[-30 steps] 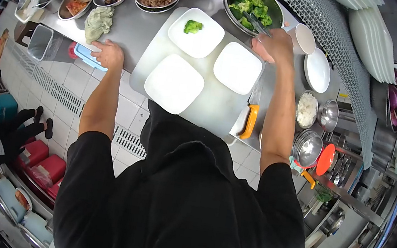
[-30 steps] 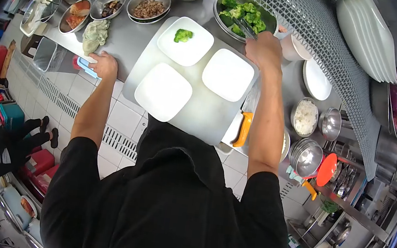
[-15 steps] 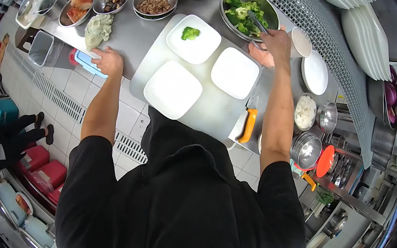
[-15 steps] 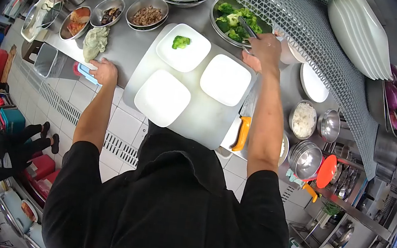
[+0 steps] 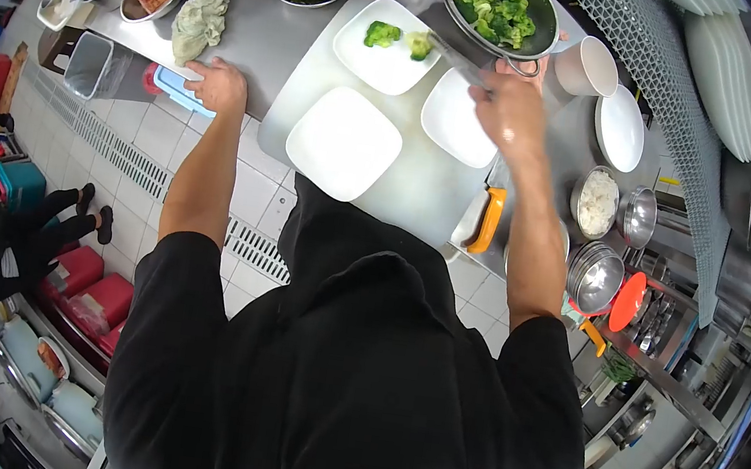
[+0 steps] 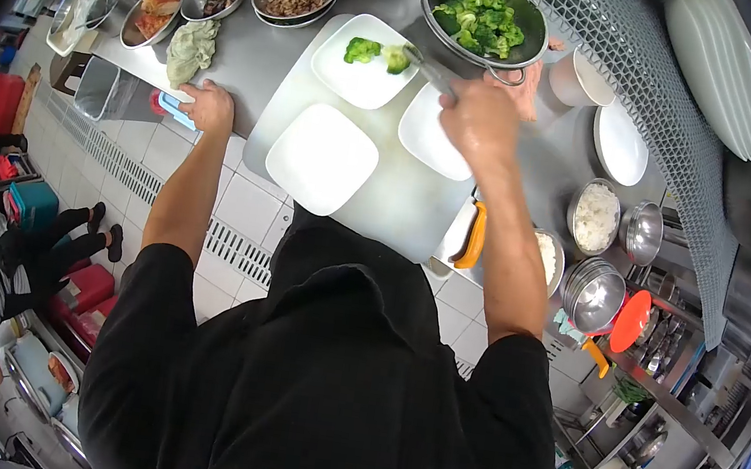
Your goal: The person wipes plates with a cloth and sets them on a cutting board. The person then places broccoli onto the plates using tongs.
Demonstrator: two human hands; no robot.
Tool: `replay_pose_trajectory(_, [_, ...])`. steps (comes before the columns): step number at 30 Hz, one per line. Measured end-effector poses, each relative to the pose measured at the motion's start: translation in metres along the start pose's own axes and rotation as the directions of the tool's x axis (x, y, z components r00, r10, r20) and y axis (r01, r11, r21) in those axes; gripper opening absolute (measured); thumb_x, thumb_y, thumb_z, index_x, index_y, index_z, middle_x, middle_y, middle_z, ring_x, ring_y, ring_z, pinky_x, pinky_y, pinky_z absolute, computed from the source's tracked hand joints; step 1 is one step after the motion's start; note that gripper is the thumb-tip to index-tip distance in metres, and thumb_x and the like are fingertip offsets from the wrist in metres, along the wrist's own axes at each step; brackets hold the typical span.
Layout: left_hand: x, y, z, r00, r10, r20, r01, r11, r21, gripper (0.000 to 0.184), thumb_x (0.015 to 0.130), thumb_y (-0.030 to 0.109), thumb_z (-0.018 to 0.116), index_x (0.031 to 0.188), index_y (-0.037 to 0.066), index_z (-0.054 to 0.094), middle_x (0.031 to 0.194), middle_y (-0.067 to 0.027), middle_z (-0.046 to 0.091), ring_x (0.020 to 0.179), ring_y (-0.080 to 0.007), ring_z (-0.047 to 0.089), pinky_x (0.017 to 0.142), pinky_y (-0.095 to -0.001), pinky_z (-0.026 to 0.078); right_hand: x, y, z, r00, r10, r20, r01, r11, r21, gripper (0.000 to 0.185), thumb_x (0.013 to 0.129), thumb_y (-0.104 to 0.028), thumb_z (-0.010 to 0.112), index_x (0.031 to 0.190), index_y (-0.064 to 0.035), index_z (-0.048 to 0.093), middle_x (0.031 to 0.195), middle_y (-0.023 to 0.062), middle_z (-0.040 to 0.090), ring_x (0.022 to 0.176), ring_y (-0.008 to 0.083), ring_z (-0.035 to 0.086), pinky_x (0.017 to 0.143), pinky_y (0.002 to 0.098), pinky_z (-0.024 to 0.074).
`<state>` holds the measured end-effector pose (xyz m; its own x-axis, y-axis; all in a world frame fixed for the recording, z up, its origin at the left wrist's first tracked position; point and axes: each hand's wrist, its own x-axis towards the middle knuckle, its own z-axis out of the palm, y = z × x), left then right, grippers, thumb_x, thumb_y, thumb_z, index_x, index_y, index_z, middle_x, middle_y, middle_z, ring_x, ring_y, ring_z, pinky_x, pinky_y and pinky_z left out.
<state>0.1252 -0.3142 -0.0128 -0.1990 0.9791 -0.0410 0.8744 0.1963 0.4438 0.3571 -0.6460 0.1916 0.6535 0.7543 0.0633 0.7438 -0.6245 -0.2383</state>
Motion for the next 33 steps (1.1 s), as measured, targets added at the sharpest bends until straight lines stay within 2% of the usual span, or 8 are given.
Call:
replay_pose_trajectory(3, [0.000,0.000,-0.001,1.000,-0.005,0.014,0.005,1.000,-0.019,0.068,0.100,0.042,0.042,0.154,0.006,0.018,0.140,-0.0347,0.032,0.113,-0.0476,0.054,0.094,-0.0526,0.048,-0.004,-0.018,0.022,0.990,0.049,0.130,-0.035,0.993,-0.111,0.029,0.083,-0.026,0.069,0.103,-0.0055,0.073,0.082,0.0204,0.070,0.079,0.0391,0.068,0.075,0.0461,0.0531])
replay_pose_trajectory(6, [0.001,0.000,-0.001,1.000,-0.008,0.015,0.008,1.000,-0.019,0.069,0.099,0.041,0.042,0.154,0.006,0.018,0.140,-0.0347,0.031,0.113,-0.0480,0.054,0.094,-0.0526,0.047,-0.007,-0.020,0.024,0.989,0.104,0.108,-0.108,0.994,0.032,0.025,0.084,-0.024,0.066,0.088,0.0002,0.071,0.075,0.0229,0.067,0.081,0.0405,0.067,0.078,0.0467,0.0520])
replay_pose_trajectory(9, [-0.001,0.001,-0.002,1.000,-0.006,0.007,0.007,1.000,-0.027,0.069,0.099,0.041,0.043,0.154,0.007,0.018,0.140,-0.0348,0.031,0.114,-0.0480,0.054,0.094,-0.0527,0.047,-0.010,-0.017,0.014,0.959,0.167,0.228,-0.218,0.951,0.220,0.028,0.086,-0.025,0.065,0.091,0.0014,0.071,0.075,0.0238,0.066,0.081,0.0410,0.067,0.079,0.0467,0.0519])
replay_pose_trajectory(12, [0.001,0.000,0.000,1.000,-0.011,0.008,0.011,0.999,-0.034,0.069,0.099,0.041,0.043,0.154,0.007,0.018,0.141,-0.0346,0.031,0.114,-0.0477,0.054,0.095,-0.0526,0.047,-0.004,-0.017,0.024,0.902,0.257,0.347,-0.341,0.917,0.207,0.029,0.087,-0.027,0.065,0.094,0.0005,0.071,0.077,0.0230,0.067,0.083,0.0409,0.067,0.081,0.0462,0.0515])
replay_pose_trajectory(21, [-0.001,0.002,-0.003,1.000,-0.016,0.021,0.017,0.999,-0.037,0.070,0.099,0.041,0.044,0.154,0.007,0.019,0.141,-0.0333,0.031,0.115,-0.0471,0.054,0.095,-0.0522,0.047,0.012,-0.005,0.014,0.984,0.050,0.171,-0.049,0.999,-0.012,0.025,0.082,-0.023,0.067,0.091,-0.0001,0.072,0.083,0.0211,0.070,0.083,0.0388,0.068,0.075,0.0479,0.0518])
replay_pose_trajectory(24, [0.000,0.002,-0.003,0.999,-0.023,0.022,0.024,0.999,-0.027,0.070,0.099,0.041,0.043,0.154,0.006,0.018,0.141,-0.0332,0.031,0.115,-0.0469,0.054,0.095,-0.0521,0.047,0.022,-0.016,-0.007,0.986,0.041,0.161,-0.014,0.986,-0.166,0.023,0.079,-0.019,0.066,0.087,0.0018,0.072,0.082,0.0225,0.069,0.082,0.0381,0.068,0.074,0.0478,0.0529])
replay_pose_trajectory(27, [-0.001,0.003,-0.004,0.998,-0.032,0.047,0.033,0.999,-0.036,0.070,0.099,0.042,0.044,0.154,0.006,0.018,0.141,-0.0333,0.031,0.115,-0.0469,0.054,0.095,-0.0519,0.047,0.039,-0.020,-0.019,0.940,-0.035,0.340,0.082,0.989,-0.127,0.022,0.076,-0.016,0.065,0.083,0.0034,0.072,0.081,0.0234,0.069,0.081,0.0384,0.069,0.072,0.0464,0.0546])
replay_pose_trajectory(33, [0.000,0.001,-0.002,1.000,-0.022,0.018,0.023,0.999,-0.031,0.071,0.099,0.042,0.045,0.154,0.006,0.018,0.141,-0.0347,0.031,0.116,-0.0467,0.053,0.097,-0.0514,0.046,0.023,-0.077,-0.022,0.951,-0.183,0.247,0.250,0.929,-0.273,0.015,0.072,-0.010,0.064,0.080,-0.0010,0.073,0.078,0.0211,0.070,0.078,0.0368,0.070,0.069,0.0444,0.0562])
